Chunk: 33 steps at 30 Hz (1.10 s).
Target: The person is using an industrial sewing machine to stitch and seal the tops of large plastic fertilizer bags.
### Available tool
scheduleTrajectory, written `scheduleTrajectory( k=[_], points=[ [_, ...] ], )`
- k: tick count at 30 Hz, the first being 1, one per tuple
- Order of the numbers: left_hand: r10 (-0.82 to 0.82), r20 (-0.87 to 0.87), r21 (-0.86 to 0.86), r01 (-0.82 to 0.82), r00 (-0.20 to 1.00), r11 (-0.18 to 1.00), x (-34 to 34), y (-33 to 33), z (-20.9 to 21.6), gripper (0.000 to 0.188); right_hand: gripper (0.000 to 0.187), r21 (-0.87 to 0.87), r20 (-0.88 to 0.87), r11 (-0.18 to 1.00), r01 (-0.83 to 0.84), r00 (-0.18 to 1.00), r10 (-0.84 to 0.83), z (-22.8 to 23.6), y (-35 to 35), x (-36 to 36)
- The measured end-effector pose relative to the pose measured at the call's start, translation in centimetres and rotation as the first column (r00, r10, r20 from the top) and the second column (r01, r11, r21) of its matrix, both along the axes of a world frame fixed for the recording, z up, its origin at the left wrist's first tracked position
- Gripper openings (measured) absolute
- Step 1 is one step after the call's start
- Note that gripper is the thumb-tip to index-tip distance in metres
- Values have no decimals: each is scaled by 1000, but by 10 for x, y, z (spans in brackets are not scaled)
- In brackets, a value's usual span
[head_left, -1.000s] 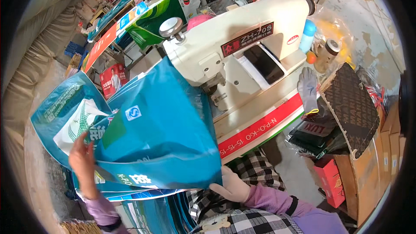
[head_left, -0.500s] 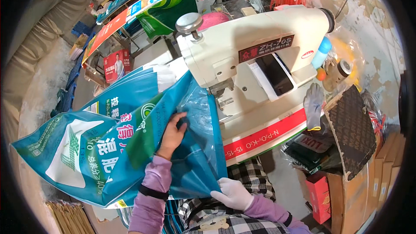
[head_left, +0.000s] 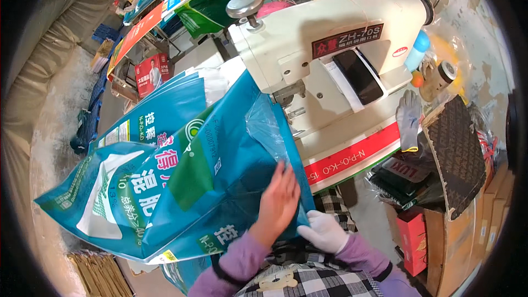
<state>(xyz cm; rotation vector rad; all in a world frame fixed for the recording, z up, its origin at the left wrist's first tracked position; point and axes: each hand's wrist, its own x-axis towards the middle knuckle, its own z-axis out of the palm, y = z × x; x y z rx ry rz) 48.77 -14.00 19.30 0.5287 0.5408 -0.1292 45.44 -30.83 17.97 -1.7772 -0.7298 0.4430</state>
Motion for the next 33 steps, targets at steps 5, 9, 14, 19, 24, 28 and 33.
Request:
scheduleTrajectory(
  k=[5, 9, 14, 19, 24, 28, 33],
  points=[
    [-501, 32, 926, 163, 865, 341, -143, 70, 74, 49, 33, -78, -129, 997, 30, 991, -40, -12, -17, 16],
    [-274, -320, 485, -92, 907, -870, -143, 145, 162, 92, 36, 40, -365, 988, 148, 923, -123, -1, -1, 65],
    [17, -529, 357, 240, 848, -903, -174, 333, 116, 82, 42, 55, -336, 976, 209, 925, -179, 1, 21, 35],
    [-15, -544, 250, 145, 839, -957, -108, 370, 66, 83, 39, 5, 539, 979, 202, 825, -172, -4, 104, 51],
    [220, -310, 311, 317, 925, -896, -129, 510, 69, 69, 33, -97, 286, 991, -95, 951, 119, 108, 162, 87],
    [530, -613, 97, 722, 586, -685, -276, 583, 132, 80, 41, -136, 228, 893, -429, 864, 450, 127, 148, 74],
    [88, -210, 591, 198, 974, -782, -198, 492, 157, 62, 92, -14, 467, 990, 138, 877, -115, 32, 218, 159]
  ],
)
